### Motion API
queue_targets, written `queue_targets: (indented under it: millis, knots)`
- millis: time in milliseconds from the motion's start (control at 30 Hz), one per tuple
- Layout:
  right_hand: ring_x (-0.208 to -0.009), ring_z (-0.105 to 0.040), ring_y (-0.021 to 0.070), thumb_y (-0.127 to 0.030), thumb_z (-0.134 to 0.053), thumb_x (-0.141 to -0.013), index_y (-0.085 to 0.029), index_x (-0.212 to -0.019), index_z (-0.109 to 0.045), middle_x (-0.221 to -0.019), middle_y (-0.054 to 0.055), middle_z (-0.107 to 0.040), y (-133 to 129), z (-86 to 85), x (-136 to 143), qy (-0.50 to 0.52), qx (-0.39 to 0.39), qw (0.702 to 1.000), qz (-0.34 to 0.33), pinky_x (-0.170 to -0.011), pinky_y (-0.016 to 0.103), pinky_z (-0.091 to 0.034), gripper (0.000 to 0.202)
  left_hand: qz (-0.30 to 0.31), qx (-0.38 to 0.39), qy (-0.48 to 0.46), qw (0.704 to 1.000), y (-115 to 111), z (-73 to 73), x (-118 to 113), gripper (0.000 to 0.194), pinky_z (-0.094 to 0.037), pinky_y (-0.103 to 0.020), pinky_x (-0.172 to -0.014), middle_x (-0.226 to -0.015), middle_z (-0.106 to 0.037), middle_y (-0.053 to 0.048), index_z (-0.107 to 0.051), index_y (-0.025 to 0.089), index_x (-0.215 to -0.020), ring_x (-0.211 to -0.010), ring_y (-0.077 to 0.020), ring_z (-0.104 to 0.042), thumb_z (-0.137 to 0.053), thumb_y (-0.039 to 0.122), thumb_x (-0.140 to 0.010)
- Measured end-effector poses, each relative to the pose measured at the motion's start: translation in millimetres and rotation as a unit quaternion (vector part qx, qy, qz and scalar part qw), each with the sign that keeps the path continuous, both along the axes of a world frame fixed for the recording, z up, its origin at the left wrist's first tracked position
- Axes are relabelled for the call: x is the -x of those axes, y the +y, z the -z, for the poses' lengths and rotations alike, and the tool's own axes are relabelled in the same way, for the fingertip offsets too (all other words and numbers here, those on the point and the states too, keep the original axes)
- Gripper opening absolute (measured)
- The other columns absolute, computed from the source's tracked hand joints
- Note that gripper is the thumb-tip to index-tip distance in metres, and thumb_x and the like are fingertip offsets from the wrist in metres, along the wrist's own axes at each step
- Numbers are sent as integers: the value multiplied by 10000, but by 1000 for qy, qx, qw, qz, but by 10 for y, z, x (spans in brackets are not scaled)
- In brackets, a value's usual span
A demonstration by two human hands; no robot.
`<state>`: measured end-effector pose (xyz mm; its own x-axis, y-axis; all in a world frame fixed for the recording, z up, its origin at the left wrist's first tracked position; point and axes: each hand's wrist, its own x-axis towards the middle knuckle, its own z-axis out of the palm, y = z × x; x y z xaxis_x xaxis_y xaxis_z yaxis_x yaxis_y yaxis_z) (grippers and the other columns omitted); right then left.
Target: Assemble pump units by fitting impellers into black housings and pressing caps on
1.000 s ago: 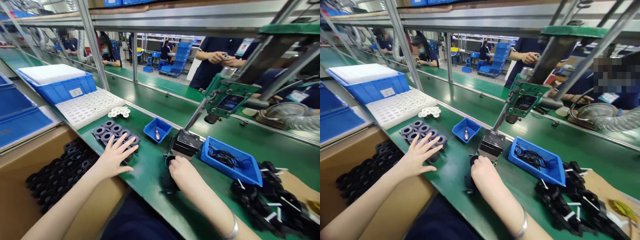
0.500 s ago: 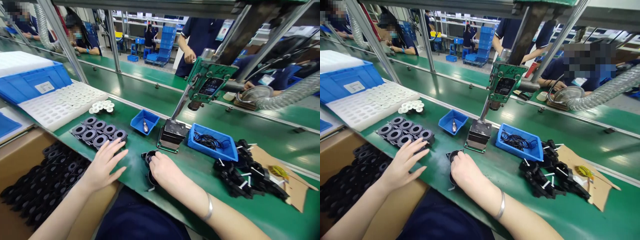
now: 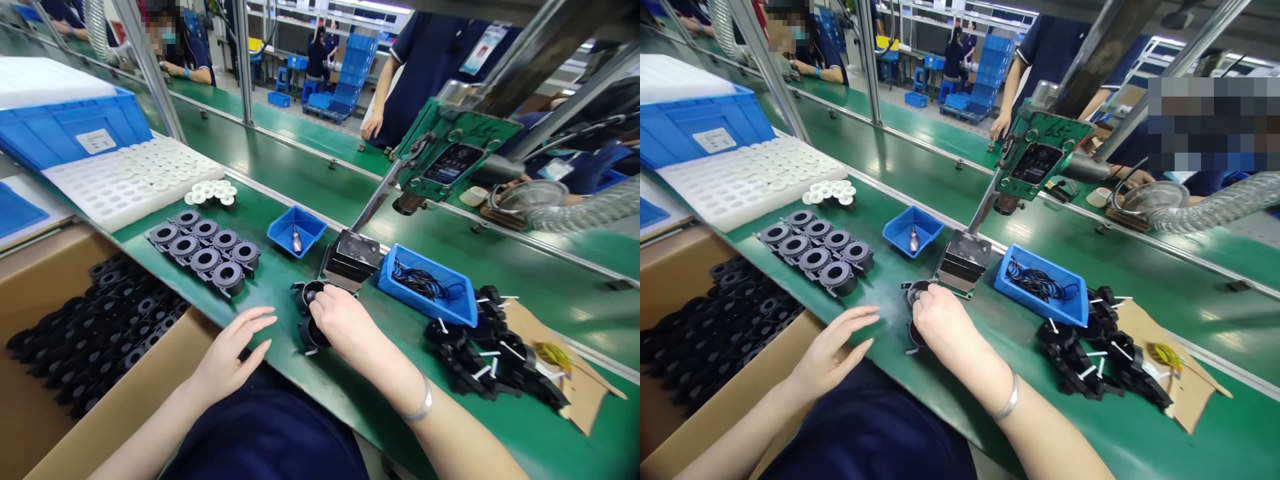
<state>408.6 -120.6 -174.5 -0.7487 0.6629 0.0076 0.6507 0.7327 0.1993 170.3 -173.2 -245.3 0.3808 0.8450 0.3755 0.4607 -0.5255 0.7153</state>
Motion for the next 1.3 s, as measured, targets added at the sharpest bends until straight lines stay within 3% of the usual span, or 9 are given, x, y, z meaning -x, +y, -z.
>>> queue_targets:
  millis: [100,233,333,500,667,833,900,1100,1300]
  knots:
    - [-654,-491,191,-2,-522,-898,-103,-744,-651,-695,97,-630,8,16,-23,49,-1,999,-6,-662,344,-355,225,-20,126,-97,987,-14,27,-67,352,-440,-449,-1151,-1371,-574,-89,-530,271,-1331,-1319,-237,-538,-543,235,-981]
    - [-665,-460,183,-45,-500,-927,-141,-741,-612,-703,69,-614,-13,57,-92,157,-9,988,8,-650,320,-370,238,21,327,-252,911,-14,16,-263,570,-443,-490,-1131,-1504,-435,-132,-361,285,-1440,-1349,-277,-510,-631,365,-943]
    - [-722,-468,188,-60,-451,-936,-142,-816,-598,-761,71,-612,-92,138,-111,265,-30,963,37,-661,309,-397,207,68,372,-375,846,5,-66,-484,833,-418,-487,-1141,-1598,-297,-128,-186,330,-1538,-1400,-305,-445,-696,445,-889]
    - [-763,-485,178,-41,-407,-923,-157,-861,-559,-793,67,-602,-258,270,-95,431,-44,899,71,-712,308,-441,201,62,438,-478,759,88,-276,-770,674,-425,-508,-1130,-1526,-446,-78,-285,339,-1521,-1372,-314,-478,-615,436,-941]
    - [-887,-544,177,-230,-549,-924,-187,-1062,-629,-973,58,-618,-319,193,-225,530,183,824,83,-795,302,-475,165,38,309,-352,883,207,-336,-747,645,-285,-421,-1234,-1568,-422,-56,-349,285,-1512,-1463,-262,-366,-627,399,-941]
    - [-839,-528,142,-474,-683,-868,-183,-933,-689,-837,14,-582,-258,210,-271,721,361,538,245,-800,250,-450,298,36,136,-89,986,253,-392,-601,758,-322,-451,-1217,-1565,-417,-93,-288,272,-1539,-1433,-275,-403,-672,409,-901]
    - [-725,-471,108,-550,-675,-852,-172,-841,-659,-752,-6,-532,-207,239,-280,749,355,477,291,-704,226,-431,378,52,69,44,995,256,-447,-522,744,-417,-483,-1144,-1485,-494,-104,-296,281,-1533,-1350,-294,-482,-673,364,-897]
    - [-516,-304,57,-598,-765,-725,-162,-784,-540,-582,-82,-341,-113,441,-360,689,446,451,350,-491,206,-349,494,25,-9,312,950,284,-472,-362,606,-574,-479,-908,-1283,-588,-151,-408,178,-1468,-1150,-325,-592,-629,239,-907]
    - [-564,-475,111,-555,-738,-749,-185,-959,-536,-692,-37,-513,-80,586,-381,654,376,539,374,-506,262,-473,471,1,-36,307,951,273,-340,-426,584,-582,-456,-899,-1315,-578,-167,-456,186,-1425,-1154,-329,-596,-637,383,-906]
